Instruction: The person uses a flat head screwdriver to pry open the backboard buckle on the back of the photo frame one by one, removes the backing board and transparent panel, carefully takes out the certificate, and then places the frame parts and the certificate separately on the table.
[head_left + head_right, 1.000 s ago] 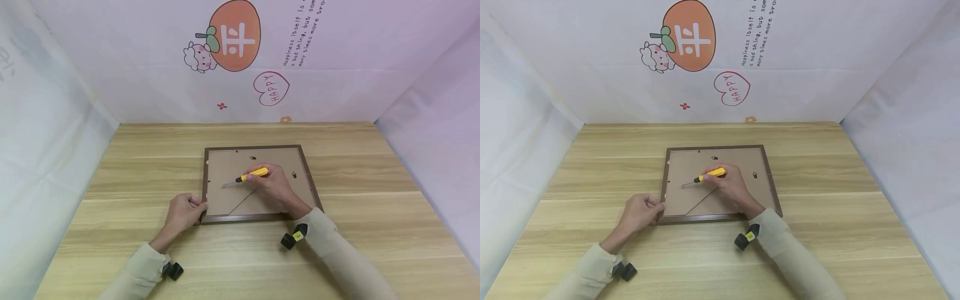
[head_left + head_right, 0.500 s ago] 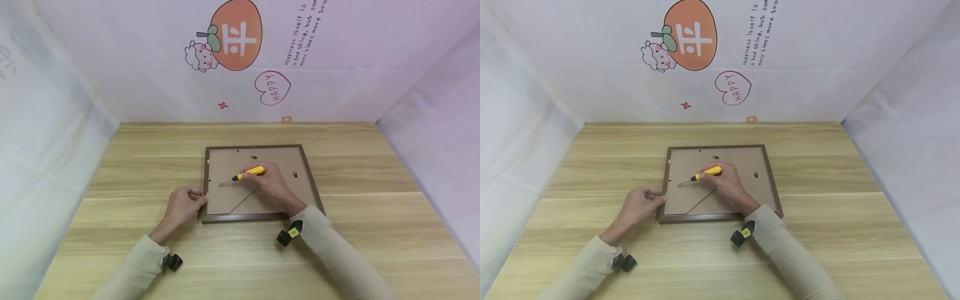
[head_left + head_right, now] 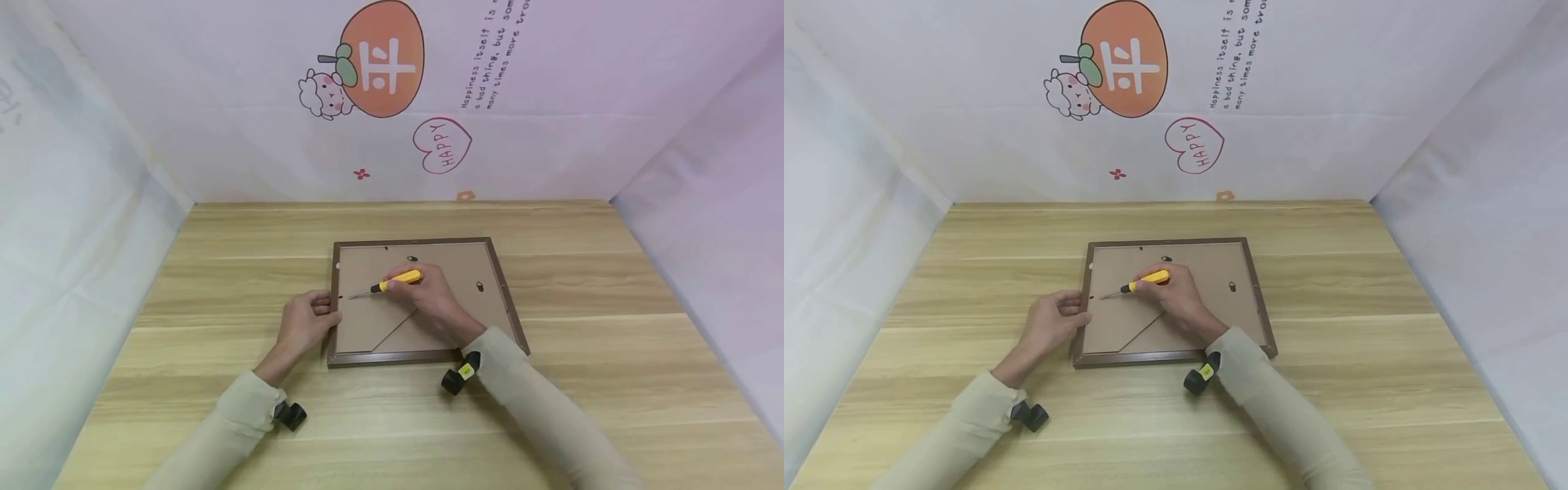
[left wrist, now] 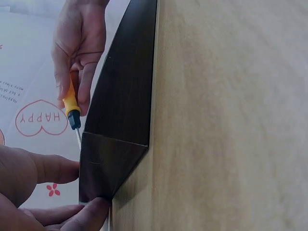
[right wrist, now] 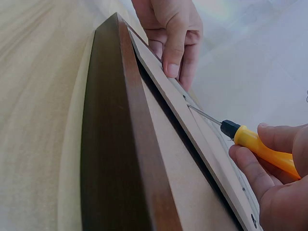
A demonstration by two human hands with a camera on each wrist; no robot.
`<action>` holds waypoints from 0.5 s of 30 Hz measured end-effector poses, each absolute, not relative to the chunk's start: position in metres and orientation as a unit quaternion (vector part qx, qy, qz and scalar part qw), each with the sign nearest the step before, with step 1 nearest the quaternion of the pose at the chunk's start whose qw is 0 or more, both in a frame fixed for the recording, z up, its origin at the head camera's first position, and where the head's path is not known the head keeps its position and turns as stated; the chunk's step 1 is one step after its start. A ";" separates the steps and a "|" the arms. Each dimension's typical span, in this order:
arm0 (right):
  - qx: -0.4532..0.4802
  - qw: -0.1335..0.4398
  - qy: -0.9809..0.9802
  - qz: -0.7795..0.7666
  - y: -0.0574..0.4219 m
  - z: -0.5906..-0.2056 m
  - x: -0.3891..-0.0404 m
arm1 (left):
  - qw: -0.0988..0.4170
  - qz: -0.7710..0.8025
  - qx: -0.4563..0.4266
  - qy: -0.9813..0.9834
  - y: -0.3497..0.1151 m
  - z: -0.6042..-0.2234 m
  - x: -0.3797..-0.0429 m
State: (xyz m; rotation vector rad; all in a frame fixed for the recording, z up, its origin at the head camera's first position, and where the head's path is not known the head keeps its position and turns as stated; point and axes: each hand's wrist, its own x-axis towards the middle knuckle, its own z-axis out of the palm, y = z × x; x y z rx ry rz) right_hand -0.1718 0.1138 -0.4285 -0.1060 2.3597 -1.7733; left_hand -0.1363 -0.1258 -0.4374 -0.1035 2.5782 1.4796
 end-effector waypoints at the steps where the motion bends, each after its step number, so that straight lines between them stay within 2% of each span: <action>1: -0.035 0.094 0.796 -0.597 0.113 -0.429 -0.173 | 0.084 0.497 -0.035 0.863 -0.126 -0.438 -0.137; 9: -0.033 0.113 0.803 -0.585 0.109 -0.431 -0.180 | 0.092 0.510 -0.035 0.854 -0.125 -0.440 -0.136; 15: -0.018 0.148 0.786 -0.600 0.107 -0.433 -0.184 | 0.095 0.511 -0.046 0.853 -0.126 -0.442 -0.135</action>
